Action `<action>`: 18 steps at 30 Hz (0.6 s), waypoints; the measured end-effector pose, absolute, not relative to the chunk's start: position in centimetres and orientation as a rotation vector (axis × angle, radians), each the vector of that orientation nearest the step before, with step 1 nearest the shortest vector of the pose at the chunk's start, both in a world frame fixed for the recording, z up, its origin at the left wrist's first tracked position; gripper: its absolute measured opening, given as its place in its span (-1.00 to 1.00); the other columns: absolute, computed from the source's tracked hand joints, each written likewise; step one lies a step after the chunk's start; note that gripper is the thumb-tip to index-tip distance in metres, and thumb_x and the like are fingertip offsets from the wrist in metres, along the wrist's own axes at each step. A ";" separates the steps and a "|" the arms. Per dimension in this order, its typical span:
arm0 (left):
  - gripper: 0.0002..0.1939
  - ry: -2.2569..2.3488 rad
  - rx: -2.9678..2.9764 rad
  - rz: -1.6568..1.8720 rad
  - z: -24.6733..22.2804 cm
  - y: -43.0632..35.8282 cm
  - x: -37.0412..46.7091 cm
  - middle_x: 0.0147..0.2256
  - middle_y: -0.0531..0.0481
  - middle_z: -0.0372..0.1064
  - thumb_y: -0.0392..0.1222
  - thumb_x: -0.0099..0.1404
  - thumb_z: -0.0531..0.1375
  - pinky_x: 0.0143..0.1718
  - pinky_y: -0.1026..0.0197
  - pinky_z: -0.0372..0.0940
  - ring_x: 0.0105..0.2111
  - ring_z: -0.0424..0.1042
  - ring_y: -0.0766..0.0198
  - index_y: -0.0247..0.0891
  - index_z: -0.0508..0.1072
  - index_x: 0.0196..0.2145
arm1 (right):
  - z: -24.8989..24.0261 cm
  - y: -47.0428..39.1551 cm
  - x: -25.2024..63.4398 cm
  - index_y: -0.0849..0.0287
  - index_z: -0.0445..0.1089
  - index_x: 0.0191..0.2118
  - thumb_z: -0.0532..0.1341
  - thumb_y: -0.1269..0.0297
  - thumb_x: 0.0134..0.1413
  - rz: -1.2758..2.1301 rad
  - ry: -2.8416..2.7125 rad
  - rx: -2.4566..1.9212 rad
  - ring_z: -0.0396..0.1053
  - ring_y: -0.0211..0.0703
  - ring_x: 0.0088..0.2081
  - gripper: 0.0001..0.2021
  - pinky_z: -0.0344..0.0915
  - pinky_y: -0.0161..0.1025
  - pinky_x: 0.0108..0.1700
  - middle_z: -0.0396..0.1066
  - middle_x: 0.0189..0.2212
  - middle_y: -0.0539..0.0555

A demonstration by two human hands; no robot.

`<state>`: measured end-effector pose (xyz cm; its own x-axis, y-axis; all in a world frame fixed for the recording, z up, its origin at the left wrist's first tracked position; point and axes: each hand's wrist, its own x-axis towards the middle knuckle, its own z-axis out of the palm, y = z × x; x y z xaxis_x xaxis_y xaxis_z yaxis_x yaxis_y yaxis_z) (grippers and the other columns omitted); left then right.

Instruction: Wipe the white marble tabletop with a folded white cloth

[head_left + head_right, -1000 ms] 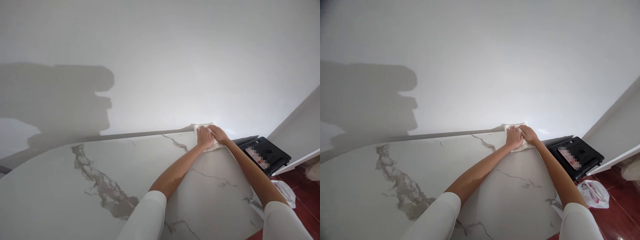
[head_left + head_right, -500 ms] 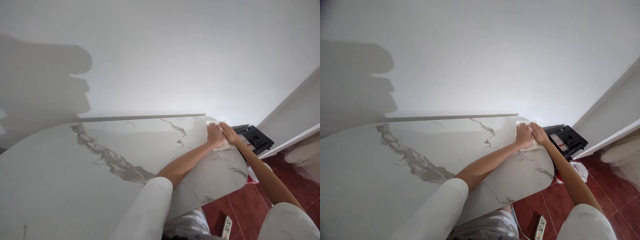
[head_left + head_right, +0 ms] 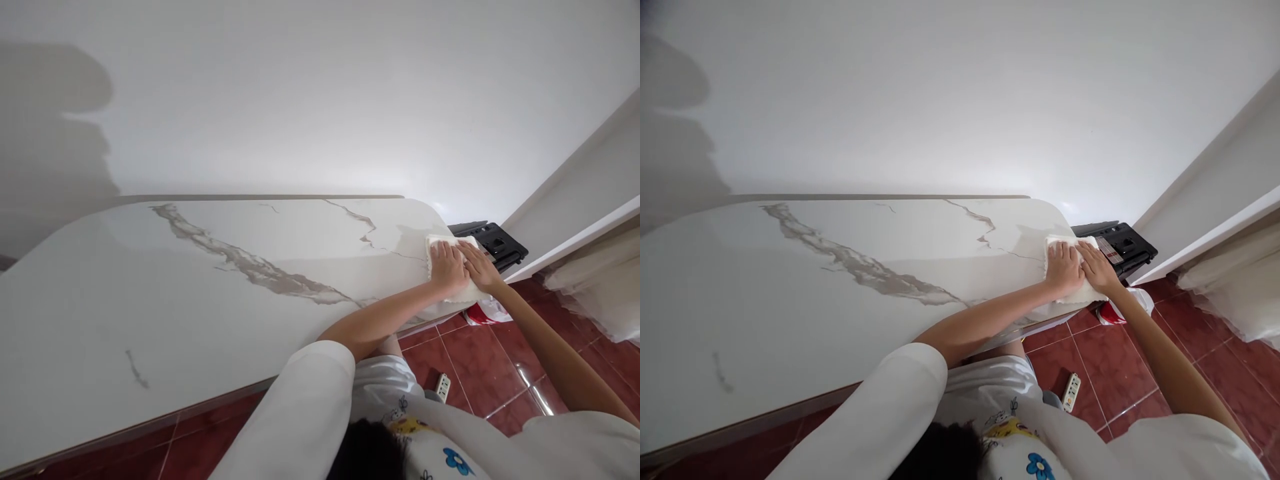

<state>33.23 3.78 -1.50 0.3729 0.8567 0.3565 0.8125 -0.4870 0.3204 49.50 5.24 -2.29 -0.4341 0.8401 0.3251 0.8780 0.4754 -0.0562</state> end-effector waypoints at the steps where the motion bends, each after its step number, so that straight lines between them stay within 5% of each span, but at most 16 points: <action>1: -0.41 1.525 2.536 0.746 -1.5 3.1 33.0 0.20 -0.46 0.00 -0.11 0.31 -0.06 0.19 -0.21 -0.17 0.23 -0.09 -0.16 -0.63 0.10 0.16 | -2.3 4.5 49.4 0.18 0.07 0.25 -0.20 0.21 0.26 -0.183 -2.411 -1.465 -0.01 -0.02 0.26 -0.50 0.06 0.08 0.21 0.11 0.22 0.18; 18: -0.43 1.446 2.625 0.570 -1.5 4.3 25.4 0.23 -0.38 -0.03 -0.12 0.30 -0.08 0.20 -0.17 -0.13 0.24 -0.08 -0.10 -0.52 0.08 0.19 | -2.0 3.9 40.3 0.26 0.13 0.21 -0.17 0.31 0.21 -0.304 -2.346 -1.691 0.02 0.01 0.25 -0.52 0.06 0.01 0.18 0.13 0.22 0.20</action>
<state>25.40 4.27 -1.49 0.4819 0.8311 0.2777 0.7972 -0.5474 0.2548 40.27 3.94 -2.03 -0.3056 0.9014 0.3069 0.9498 0.3111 0.0320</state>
